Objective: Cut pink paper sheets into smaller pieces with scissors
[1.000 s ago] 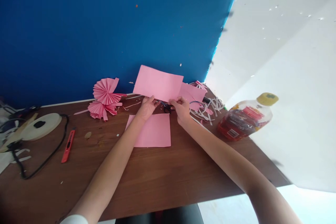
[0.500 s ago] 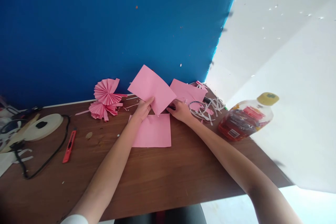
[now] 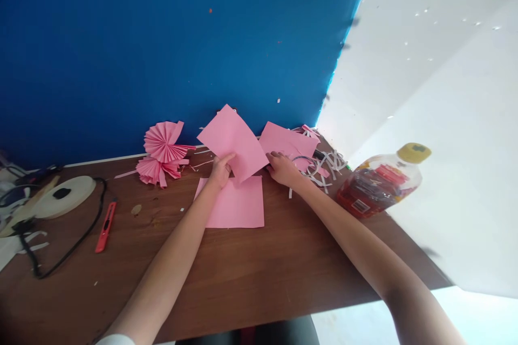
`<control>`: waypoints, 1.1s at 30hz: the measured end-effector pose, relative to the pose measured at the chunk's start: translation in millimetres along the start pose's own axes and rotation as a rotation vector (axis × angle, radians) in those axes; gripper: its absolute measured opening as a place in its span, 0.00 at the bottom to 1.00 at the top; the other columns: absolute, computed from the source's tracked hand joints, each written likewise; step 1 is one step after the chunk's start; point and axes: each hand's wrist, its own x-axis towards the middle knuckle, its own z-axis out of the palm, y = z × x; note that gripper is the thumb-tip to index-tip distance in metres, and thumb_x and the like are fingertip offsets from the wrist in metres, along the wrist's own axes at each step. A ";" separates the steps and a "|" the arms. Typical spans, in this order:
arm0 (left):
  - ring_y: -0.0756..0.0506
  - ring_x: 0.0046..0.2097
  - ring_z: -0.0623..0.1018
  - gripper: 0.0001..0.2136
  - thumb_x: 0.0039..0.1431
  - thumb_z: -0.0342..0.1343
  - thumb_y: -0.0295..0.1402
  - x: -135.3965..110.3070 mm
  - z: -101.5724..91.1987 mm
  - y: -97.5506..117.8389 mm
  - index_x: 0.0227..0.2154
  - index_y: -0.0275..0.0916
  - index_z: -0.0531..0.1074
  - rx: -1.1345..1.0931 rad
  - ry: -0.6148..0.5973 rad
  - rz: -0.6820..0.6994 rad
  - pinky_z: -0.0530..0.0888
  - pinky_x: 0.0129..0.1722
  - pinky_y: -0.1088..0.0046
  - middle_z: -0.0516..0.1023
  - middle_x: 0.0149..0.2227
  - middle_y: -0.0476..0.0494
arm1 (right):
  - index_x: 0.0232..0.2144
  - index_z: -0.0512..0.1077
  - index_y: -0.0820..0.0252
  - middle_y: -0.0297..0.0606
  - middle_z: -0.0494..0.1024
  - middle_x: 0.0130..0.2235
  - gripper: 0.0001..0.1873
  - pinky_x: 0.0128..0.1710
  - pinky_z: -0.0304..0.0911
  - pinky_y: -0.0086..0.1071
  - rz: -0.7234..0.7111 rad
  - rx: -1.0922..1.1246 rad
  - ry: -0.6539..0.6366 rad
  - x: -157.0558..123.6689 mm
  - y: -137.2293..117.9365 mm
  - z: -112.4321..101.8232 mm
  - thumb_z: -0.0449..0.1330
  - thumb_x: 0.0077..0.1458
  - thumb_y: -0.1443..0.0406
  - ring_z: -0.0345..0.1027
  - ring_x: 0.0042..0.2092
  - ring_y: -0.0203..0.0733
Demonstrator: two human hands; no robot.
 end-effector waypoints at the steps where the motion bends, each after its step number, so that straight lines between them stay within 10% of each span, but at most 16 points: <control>1: 0.46 0.39 0.78 0.14 0.40 0.67 0.29 0.0 0.1 -0.7 0.33 0.36 0.72 0.020 -0.020 -0.002 0.72 0.42 0.70 0.78 0.33 0.46 | 0.41 0.71 0.61 0.46 0.73 0.41 0.13 0.43 0.57 0.38 -0.008 -0.002 -0.010 0.0 1.2 0.5 0.50 0.55 0.69 0.64 0.44 0.50; 8: 0.46 0.35 0.78 0.14 0.39 0.67 0.31 1.6 0.4 -2.5 0.31 0.37 0.71 0.062 0.068 -0.038 0.73 0.37 0.70 0.77 0.30 0.48 | 0.49 0.66 0.61 0.52 0.68 0.46 0.27 0.39 0.57 0.41 0.077 -0.075 0.039 -5.7 -8.1 -2.0 0.51 0.45 0.78 0.63 0.42 0.53; 12: 0.47 0.35 0.77 0.14 0.40 0.66 0.32 3.7 -1.1 -3.0 0.31 0.37 0.71 0.089 0.110 -0.068 0.73 0.36 0.71 0.77 0.29 0.48 | 0.54 0.60 0.59 0.47 0.69 0.43 0.28 0.38 0.59 0.39 0.189 0.335 0.251 -1.0 -4.6 -5.8 0.49 0.50 0.75 0.66 0.41 0.48; 19: 0.46 0.40 0.77 0.14 0.45 0.63 0.33 3.5 -3.2 -5.0 0.36 0.35 0.72 0.244 0.221 0.125 0.72 0.42 0.70 0.78 0.36 0.44 | 0.48 0.66 0.56 0.36 0.73 0.33 0.19 0.35 0.61 0.34 0.263 1.070 0.238 6.9 1.6 -1.8 0.55 0.52 0.61 0.67 0.34 0.40; 33: 0.42 0.43 0.77 0.16 0.43 0.64 0.31 17.8 -13.2 -14.4 0.38 0.35 0.73 0.200 0.245 0.108 0.71 0.47 0.63 0.77 0.41 0.40 | 0.40 0.69 0.56 0.34 0.70 0.34 0.13 0.38 0.58 0.32 0.267 1.011 0.393 -36.8 -17.3 2.4 0.58 0.53 0.58 0.63 0.36 0.38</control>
